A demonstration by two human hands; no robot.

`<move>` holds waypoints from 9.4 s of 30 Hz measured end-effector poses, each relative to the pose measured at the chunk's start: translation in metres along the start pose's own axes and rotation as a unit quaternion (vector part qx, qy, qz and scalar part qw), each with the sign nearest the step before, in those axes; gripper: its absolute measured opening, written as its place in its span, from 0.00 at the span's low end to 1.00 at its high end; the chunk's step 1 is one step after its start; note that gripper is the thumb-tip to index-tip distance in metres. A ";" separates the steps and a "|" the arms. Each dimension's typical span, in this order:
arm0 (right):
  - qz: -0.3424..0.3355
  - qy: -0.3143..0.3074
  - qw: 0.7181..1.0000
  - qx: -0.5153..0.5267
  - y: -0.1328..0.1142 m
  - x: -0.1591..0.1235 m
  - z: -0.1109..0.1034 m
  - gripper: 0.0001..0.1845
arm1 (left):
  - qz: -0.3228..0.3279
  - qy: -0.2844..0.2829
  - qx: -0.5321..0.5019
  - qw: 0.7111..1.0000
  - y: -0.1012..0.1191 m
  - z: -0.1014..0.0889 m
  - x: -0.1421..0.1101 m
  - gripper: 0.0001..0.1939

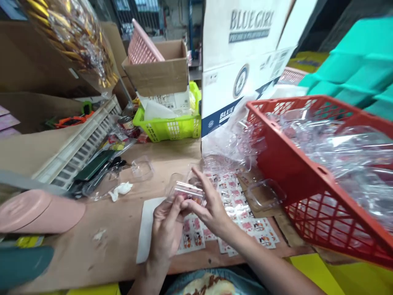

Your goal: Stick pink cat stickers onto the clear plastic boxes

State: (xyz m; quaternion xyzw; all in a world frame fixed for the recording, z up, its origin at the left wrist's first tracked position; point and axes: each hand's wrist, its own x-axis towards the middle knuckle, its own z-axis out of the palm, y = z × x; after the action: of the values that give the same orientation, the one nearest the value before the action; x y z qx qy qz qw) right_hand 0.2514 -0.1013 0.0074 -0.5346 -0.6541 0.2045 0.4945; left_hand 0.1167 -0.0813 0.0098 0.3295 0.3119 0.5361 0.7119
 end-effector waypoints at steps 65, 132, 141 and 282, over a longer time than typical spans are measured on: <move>-0.171 -0.089 0.980 -0.050 0.005 -0.007 0.057 0.08 | -0.215 -0.022 0.101 0.971 0.046 -0.096 -0.014 0.16; -0.010 -0.023 0.997 0.075 -0.002 -0.004 -0.042 0.32 | 0.172 -0.045 0.814 0.553 0.092 -0.139 0.138 0.16; -0.102 -0.065 0.993 0.014 -0.018 -0.003 -0.020 0.31 | 0.147 0.064 0.815 0.557 0.066 -0.099 0.184 0.19; -0.209 -0.107 0.965 -0.119 -0.001 0.025 0.027 0.13 | -0.117 -0.017 0.094 0.989 0.045 -0.075 0.011 0.09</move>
State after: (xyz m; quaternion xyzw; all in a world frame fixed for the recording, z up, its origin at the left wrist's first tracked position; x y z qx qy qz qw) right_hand 0.2295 -0.0725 0.0071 -0.4159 -0.8199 0.0734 0.3865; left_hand 0.0343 -0.0507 0.0006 0.3654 0.3849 0.4118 0.7408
